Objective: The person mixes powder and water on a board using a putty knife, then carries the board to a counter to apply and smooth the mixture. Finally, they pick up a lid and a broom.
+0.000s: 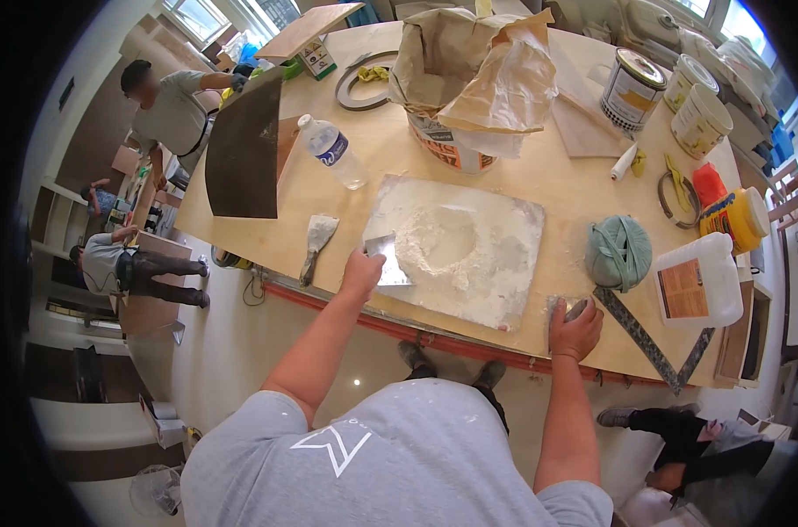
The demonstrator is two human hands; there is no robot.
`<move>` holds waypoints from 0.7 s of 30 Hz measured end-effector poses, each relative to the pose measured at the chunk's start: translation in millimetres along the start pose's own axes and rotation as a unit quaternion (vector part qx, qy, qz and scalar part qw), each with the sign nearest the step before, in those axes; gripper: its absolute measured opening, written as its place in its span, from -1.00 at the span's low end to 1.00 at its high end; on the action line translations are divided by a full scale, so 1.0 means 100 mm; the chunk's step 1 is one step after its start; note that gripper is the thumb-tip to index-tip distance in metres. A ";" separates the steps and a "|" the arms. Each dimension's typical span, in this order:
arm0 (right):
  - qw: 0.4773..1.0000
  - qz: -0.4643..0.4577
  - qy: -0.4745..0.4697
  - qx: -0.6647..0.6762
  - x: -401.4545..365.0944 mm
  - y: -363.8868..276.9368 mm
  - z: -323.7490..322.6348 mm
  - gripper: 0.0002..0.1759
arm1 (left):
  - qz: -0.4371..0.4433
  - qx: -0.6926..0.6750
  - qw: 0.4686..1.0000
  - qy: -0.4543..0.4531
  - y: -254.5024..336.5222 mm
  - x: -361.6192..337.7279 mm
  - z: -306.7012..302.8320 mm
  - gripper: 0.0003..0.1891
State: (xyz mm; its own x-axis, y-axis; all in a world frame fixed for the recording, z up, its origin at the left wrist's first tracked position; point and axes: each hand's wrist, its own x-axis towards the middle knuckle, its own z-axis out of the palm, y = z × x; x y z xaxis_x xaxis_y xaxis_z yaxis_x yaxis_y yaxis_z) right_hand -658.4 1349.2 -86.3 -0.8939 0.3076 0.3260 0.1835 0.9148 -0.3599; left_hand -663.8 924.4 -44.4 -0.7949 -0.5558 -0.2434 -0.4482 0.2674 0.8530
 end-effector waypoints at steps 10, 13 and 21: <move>1.000 -0.011 0.008 0.005 0.00 0.05 0.02 -0.32 | -0.150 -0.211 0.966 0.020 -0.27 -0.64 -0.16 -0.57; 1.000 -0.007 -0.001 0.006 0.01 0.03 -0.02 -0.32 | -0.102 -0.216 0.969 0.062 -0.40 -0.75 0.21 -0.54; 1.000 -0.010 -0.014 0.007 0.01 0.04 -0.03 -0.32 | -0.150 -0.256 0.954 0.032 -0.35 -0.58 0.10 -0.54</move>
State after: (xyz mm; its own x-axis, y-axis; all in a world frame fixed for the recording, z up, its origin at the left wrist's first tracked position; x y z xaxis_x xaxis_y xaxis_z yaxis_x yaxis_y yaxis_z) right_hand -657.0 1354.3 -84.9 -0.9088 0.2813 0.3080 0.1601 0.9171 -0.3651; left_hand -605.9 955.2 -65.0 -0.6285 -0.5980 -0.4974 -0.3800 -0.3219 0.8672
